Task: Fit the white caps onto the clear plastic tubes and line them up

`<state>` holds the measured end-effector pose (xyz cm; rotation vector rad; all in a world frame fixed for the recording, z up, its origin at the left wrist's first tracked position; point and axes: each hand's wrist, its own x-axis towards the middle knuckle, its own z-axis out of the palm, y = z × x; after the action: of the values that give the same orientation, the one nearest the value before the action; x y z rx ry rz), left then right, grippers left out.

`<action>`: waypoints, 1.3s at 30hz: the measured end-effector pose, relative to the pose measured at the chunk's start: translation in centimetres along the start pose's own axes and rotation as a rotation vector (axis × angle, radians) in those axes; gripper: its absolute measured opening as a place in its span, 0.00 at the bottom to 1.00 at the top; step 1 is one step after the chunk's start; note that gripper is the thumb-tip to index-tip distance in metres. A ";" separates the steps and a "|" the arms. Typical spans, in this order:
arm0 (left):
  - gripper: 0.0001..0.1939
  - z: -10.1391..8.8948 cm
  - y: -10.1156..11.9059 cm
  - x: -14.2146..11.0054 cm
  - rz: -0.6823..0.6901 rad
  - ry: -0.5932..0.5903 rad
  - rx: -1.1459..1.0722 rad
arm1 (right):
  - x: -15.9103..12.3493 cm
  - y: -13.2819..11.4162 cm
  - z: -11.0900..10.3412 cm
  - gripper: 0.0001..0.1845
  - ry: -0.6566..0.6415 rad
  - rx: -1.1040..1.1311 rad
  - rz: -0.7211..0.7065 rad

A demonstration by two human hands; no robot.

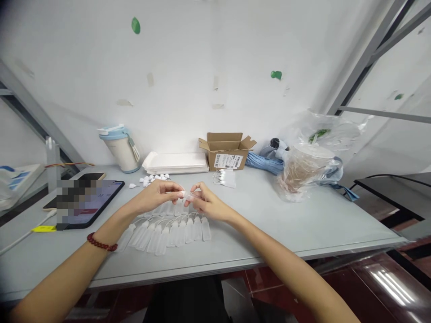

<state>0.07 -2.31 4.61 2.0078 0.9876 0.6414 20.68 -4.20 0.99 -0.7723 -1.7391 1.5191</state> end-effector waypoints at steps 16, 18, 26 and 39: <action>0.19 0.2 -0.2 0.1 -0.118 -0.058 -0.155 | 0.0 -0.4 -0.4 0.15 -0.138 0.359 0.149; 0.19 0.1 0.1 -0.1 -0.107 -0.091 -0.121 | 0.1 -0.4 -0.5 0.15 -0.147 0.338 0.144; 0.11 0.1 0.8 -0.4 0.049 -0.042 -0.066 | 0.3 -0.3 -0.7 0.15 -0.098 0.357 0.145; 0.17 0.2 -0.4 0.2 -0.082 0.012 -0.078 | 0.3 -0.1 -0.4 0.18 0.021 0.157 0.095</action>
<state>0.21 -2.10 4.21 1.8875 1.0307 0.6383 20.83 -3.68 1.13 -0.7972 -1.5659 1.6825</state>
